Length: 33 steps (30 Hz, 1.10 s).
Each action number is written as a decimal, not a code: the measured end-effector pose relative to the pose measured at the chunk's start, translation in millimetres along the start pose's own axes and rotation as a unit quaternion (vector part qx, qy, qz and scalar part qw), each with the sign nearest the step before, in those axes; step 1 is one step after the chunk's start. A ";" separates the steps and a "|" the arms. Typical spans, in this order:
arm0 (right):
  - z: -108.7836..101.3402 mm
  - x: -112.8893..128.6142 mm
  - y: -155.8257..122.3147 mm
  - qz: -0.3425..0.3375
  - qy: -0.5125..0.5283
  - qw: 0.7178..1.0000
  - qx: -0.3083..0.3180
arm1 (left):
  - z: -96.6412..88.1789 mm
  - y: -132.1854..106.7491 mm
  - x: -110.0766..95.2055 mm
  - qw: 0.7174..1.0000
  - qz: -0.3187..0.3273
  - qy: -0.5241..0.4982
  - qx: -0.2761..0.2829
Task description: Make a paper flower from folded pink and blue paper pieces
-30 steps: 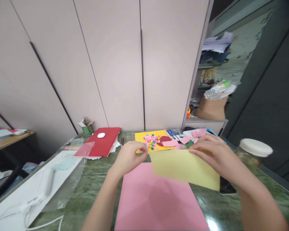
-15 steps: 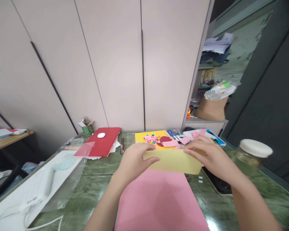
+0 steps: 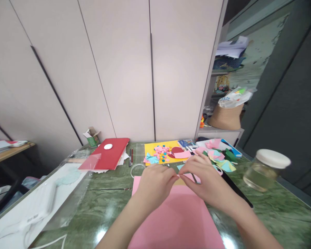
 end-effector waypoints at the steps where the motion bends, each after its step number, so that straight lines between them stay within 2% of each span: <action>1: -0.6 0.9 -0.6 -0.002 0.004 1.000 0.001 | -0.4 -0.2 0.7 1.000 -0.001 -0.002 0.001; 9: -3.7 0.1 0.5 -0.007 0.005 1.000 0.001 | -8.7 -3.5 -5.9 0.998 0.049 0.007 -0.032; 13: -9.7 -11.3 -1.6 -0.020 0.018 0.999 0.021 | -21.8 -7.7 1.7 0.998 0.044 -0.011 -0.054; 21: -24.2 -60.0 -6.4 0.018 0.051 0.998 0.029 | -43.7 -16.3 42.5 0.997 -0.027 -0.044 -0.064; 27: -23.2 -100.3 -9.3 0.060 0.034 0.997 0.042 | -33.5 -8.1 59.1 0.996 -0.069 -0.053 -0.014; 31: -35.7 -131.6 -20.8 0.132 -0.038 0.991 -0.008 | -29.4 -6.4 69.5 0.993 -0.085 -0.082 -0.020; 33: -46.6 -133.4 -27.6 0.153 -0.047 0.986 -0.055 | -28.8 -6.8 73.7 0.991 -0.098 -0.093 -0.024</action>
Point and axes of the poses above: each hand's wrist, its own y-axis towards the middle knuckle, its own z-axis out of the palm, x = y × z, the point moved 10 cm from there along y, towards the middle knuckle, and after that the axes turned 15 degrees about x, right-handed, at the moved point
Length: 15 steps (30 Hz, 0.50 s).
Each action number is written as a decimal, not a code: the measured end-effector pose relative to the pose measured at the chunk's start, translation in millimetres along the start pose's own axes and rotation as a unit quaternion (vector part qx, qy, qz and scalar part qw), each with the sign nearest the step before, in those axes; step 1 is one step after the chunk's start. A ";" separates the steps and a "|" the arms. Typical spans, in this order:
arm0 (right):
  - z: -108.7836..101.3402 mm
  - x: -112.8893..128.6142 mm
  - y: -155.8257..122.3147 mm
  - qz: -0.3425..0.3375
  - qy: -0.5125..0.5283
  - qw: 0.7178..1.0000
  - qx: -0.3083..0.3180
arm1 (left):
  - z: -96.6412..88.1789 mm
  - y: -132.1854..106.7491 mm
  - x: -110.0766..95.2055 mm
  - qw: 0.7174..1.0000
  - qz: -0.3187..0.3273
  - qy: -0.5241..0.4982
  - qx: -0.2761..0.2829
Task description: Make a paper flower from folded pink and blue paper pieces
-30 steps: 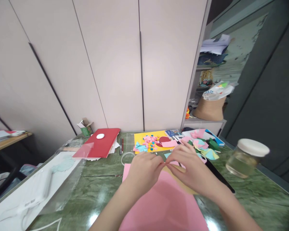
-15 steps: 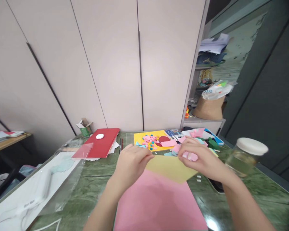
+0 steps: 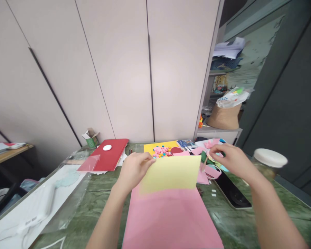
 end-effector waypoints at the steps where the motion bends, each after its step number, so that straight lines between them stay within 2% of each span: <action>1: -5.4 4.3 -3.0 -0.003 0.009 1.000 -0.022 | 0.8 0.3 0.1 1.000 -0.002 -0.005 0.003; 4: -12.6 38.0 -10.7 -0.054 0.029 0.997 -0.053 | 4.9 1.5 -6.5 0.999 0.014 -0.033 0.019; 6: -5.9 67.2 -12.3 -0.111 0.022 0.993 -0.030 | 7.2 1.8 -11.6 0.997 0.029 -0.065 0.026; 8: 2.9 85.9 -12.0 -0.141 0.007 0.990 -0.008 | 9.5 2.2 -14.3 0.994 0.039 -0.097 0.033; 12: 12.4 94.6 -8.9 -0.132 -0.026 0.991 -0.003 | 15.5 4.3 -14.8 0.992 0.045 -0.111 0.045; 15: 18.3 101.3 -8.7 -0.122 -0.081 0.989 -0.007 | 27.4 6.9 -15.0 0.992 0.044 -0.093 0.079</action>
Point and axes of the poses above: each hand's wrist, its own y-axis towards the middle knuckle, its own z-axis out of the palm, x = y × z, the point moved 10 cm from there along y, towards the middle knuckle, and after that the axes turned 15 degrees about x, right-handed, at the moved point
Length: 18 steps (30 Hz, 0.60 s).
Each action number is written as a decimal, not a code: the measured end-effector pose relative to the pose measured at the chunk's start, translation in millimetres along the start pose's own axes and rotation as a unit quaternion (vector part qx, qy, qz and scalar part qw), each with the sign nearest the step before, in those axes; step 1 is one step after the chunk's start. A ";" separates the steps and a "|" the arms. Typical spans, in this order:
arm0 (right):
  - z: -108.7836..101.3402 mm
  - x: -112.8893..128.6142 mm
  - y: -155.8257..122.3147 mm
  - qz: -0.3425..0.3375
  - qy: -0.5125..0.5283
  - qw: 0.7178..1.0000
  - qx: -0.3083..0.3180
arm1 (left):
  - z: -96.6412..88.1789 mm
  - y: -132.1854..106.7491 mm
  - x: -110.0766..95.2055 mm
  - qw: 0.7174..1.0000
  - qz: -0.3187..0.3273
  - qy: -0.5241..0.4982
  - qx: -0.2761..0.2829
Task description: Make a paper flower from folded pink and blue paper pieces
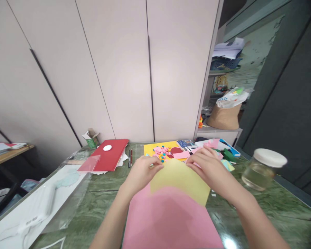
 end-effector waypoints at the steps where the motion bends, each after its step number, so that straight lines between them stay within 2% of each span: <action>1: 1.9 3.9 0.5 0.003 -0.027 1.000 0.000 | 3.4 1.1 1.1 1.000 -0.007 0.010 0.006; 5: 16.4 26.0 2.6 -0.012 -0.124 0.992 0.011 | 6.8 1.5 -6.6 0.995 -0.020 0.089 -0.036; 10: 31.3 47.2 3.0 -0.056 -0.133 0.989 0.030 | 26.4 1.2 -43.7 0.989 0.071 0.125 -0.020; 14: 22.7 49.3 0.2 -0.070 -0.095 0.993 0.029 | 24.4 -2.8 -54.1 0.988 0.083 0.124 -0.031; 18: 5.0 43.1 -4.1 -0.073 -0.060 0.995 0.023 | 14.3 -6.1 -52.4 0.987 0.081 0.134 -0.032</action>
Point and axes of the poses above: each hand's wrist, its own y-axis towards the middle knuckle, its own z-axis out of the palm, x = y × z, the point moved 10 cm from there along y, towards the middle knuckle, and after that the axes turned 15 degrees about x, right-handed, at the moved point
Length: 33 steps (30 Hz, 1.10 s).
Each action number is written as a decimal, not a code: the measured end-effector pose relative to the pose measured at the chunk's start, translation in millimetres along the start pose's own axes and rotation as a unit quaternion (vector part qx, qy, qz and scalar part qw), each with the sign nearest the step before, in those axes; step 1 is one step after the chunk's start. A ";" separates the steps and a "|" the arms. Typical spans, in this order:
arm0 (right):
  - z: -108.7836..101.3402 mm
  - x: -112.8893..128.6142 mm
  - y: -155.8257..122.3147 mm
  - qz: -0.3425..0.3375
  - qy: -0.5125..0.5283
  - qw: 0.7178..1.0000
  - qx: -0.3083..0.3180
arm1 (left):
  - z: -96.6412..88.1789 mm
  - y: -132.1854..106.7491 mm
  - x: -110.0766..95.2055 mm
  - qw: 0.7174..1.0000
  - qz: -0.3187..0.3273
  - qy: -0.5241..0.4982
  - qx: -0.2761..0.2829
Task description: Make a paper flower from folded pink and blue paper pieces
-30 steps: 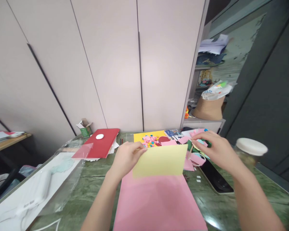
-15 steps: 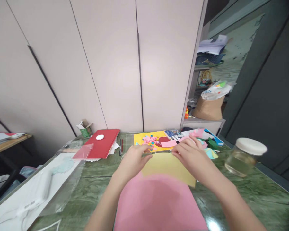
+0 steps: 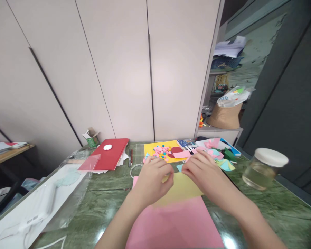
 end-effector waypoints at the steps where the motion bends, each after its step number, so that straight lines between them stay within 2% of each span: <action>1: -4.4 -5.5 -2.3 0.011 0.008 1.000 -0.004 | -2.7 -0.9 2.8 1.000 -0.004 0.002 0.001; 7: -27.3 -51.7 -25.1 0.078 0.064 0.994 -0.048 | -16.8 -8.3 30.0 0.999 -0.026 -0.025 0.011; 11: -40.1 -81.1 -43.5 0.134 0.053 0.986 -0.085 | -24.9 -17.6 64.2 0.994 -0.094 -0.061 0.005; 14: -40.2 -86.0 -45.9 0.138 0.043 0.986 -0.087 | -35.0 -23.9 79.4 0.988 -0.142 -0.056 -0.035; 16: -34.5 -78.9 -39.7 0.124 0.040 0.989 -0.071 | -43.9 -27.1 76.9 0.983 -0.155 -0.049 -0.084; 19: -22.4 -54.9 -23.8 0.096 0.021 0.994 -0.039 | -46.1 -26.2 53.6 0.982 -0.126 -0.056 -0.126; 22: -11.8 -22.4 -8.9 0.066 -0.024 0.997 -0.022 | -28.9 -16.6 19.2 0.992 -0.061 -0.066 -0.092; 25: -0.2 3.0 0.1 0.039 -0.042 0.998 -0.002 | -6.1 -8.0 -0.3 0.996 -0.037 -0.078 -0.039; 28: 4.1 10.7 1.8 0.029 -0.035 0.999 -0.005 | 2.1 -5.5 -1.2 0.996 -0.050 -0.072 -0.029; 33: -5.7 -3.4 -3.8 0.039 -0.033 0.998 -0.039 | -7.5 -9.8 14.5 0.992 -0.091 -0.085 -0.034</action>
Point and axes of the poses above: each hand's wrist, its own y-axis towards the middle knuckle, its own z-axis out of the palm, x = y × z, the point moved 10 cm from there along y, towards the middle knuckle, and after that the axes turned 15 degrees about x, right-handed, at the moved point
